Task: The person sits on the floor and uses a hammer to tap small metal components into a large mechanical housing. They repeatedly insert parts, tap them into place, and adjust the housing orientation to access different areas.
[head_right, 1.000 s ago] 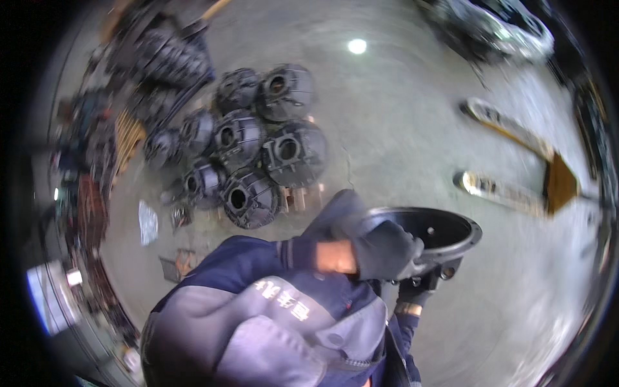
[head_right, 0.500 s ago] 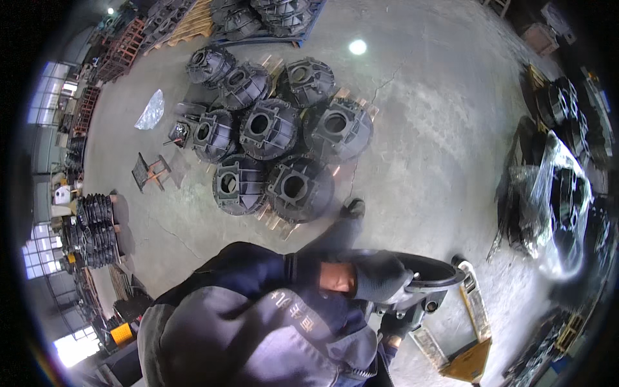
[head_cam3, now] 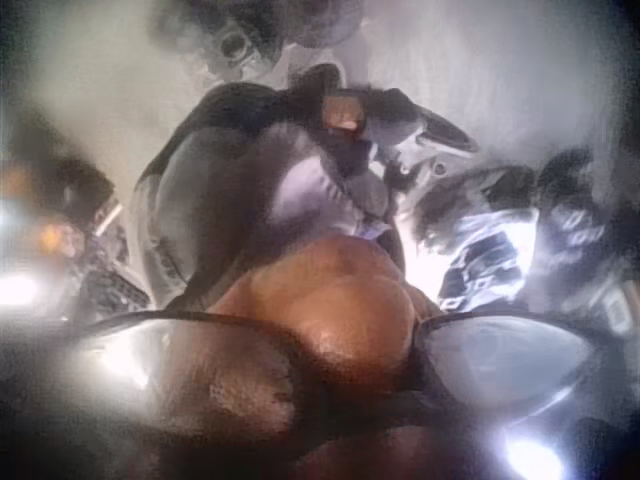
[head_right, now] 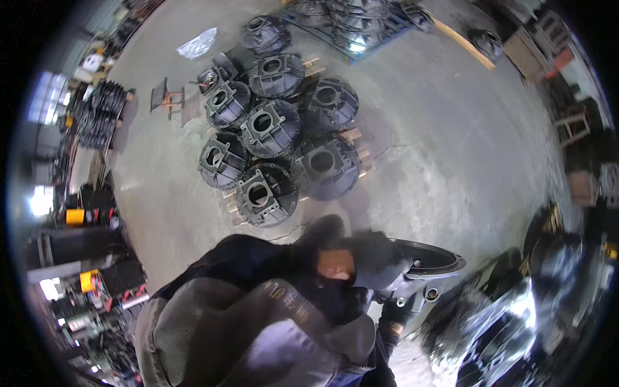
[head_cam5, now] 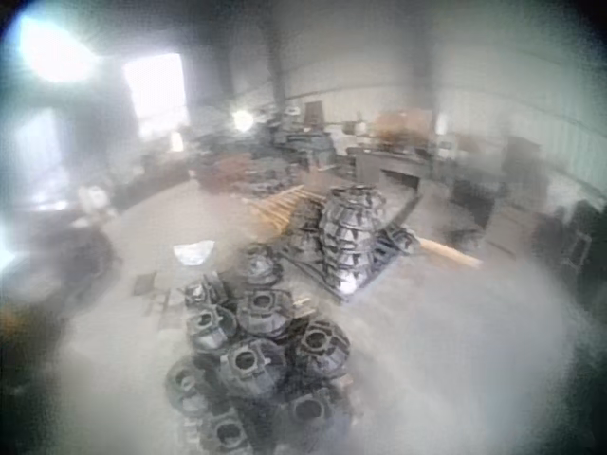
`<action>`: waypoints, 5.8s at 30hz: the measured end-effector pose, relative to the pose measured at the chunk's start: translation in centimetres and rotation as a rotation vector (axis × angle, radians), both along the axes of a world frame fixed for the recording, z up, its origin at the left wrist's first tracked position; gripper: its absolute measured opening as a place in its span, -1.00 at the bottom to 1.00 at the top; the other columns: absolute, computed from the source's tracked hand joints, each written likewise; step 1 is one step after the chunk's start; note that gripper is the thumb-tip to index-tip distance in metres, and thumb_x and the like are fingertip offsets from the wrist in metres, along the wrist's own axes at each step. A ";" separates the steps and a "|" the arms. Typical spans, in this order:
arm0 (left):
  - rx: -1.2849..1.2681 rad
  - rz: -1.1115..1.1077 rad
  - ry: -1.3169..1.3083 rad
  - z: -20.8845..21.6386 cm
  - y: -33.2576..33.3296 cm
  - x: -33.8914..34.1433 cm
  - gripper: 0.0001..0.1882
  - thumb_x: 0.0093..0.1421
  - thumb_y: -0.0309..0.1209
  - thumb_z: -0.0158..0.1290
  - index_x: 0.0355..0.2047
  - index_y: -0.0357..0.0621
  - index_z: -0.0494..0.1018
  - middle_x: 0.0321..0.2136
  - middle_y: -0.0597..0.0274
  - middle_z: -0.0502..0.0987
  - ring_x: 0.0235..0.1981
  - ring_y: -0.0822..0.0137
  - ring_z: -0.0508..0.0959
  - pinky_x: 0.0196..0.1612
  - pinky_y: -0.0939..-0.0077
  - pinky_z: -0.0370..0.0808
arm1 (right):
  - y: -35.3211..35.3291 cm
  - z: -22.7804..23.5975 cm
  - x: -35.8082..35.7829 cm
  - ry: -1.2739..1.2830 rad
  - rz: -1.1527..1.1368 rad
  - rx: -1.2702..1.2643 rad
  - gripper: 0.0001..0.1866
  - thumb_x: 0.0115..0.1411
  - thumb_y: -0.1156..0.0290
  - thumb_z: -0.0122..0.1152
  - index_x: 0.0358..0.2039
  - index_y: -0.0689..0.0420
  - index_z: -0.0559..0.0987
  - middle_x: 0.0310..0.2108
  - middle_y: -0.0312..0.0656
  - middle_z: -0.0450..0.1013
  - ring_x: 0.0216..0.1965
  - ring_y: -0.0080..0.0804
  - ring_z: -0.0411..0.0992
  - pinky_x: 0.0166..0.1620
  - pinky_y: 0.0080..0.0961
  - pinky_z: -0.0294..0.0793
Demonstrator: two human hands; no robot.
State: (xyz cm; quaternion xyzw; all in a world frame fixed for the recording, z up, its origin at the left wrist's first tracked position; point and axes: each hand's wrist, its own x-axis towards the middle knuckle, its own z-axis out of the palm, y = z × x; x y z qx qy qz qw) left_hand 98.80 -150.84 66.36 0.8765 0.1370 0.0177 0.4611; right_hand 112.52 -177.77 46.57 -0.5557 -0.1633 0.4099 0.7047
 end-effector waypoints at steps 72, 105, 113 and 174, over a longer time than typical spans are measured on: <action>-2.546 2.873 -0.532 -19.9 66.9 62.0 -0.57 0.27 -0.11 0.10 -0.19 -0.29 0.61 -0.34 -0.04 0.71 -0.22 -0.03 0.70 -0.10 0.17 0.58 | 102.6 -24.9 -17.0 -2.072 2.707 1.063 -0.26 0.12 0.14 0.46 0.21 0.32 0.46 -0.02 0.28 0.56 0.05 0.18 0.54 0.13 -0.15 0.51; -0.822 2.857 0.846 -22.2 51.0 20.0 -0.76 0.23 -0.24 0.08 -0.31 -0.15 0.60 -0.41 -0.08 0.64 -0.29 -0.11 0.66 -0.19 0.01 0.55 | 108.9 -28.0 -17.3 -1.812 2.638 1.576 -0.43 0.08 0.15 0.43 0.06 0.18 0.59 0.06 0.12 0.54 0.14 0.10 0.47 0.17 -0.09 0.48; -0.210 2.543 0.954 4.2 54.2 7.0 -0.93 -0.04 -0.52 0.19 -0.53 -0.15 0.67 -0.55 0.02 0.64 -0.46 0.05 0.70 -0.43 0.23 0.61 | 118.5 -15.6 -12.4 -1.339 2.757 0.865 -0.72 0.24 0.30 0.30 -0.17 0.25 0.55 -0.28 -0.19 0.56 -0.26 -0.30 0.52 -0.14 -0.26 0.55; -1.111 3.106 0.944 1.9 -23.5 40.3 -0.66 0.16 -0.08 0.17 -0.38 -0.10 0.67 -0.41 -0.12 0.66 -0.31 -0.14 0.67 -0.15 0.04 0.59 | 56.4 -7.4 -2.4 -1.561 2.644 0.752 -0.61 0.17 0.06 0.38 -0.15 0.11 0.70 -0.15 0.05 0.65 -0.13 -0.03 0.62 -0.06 -0.21 0.55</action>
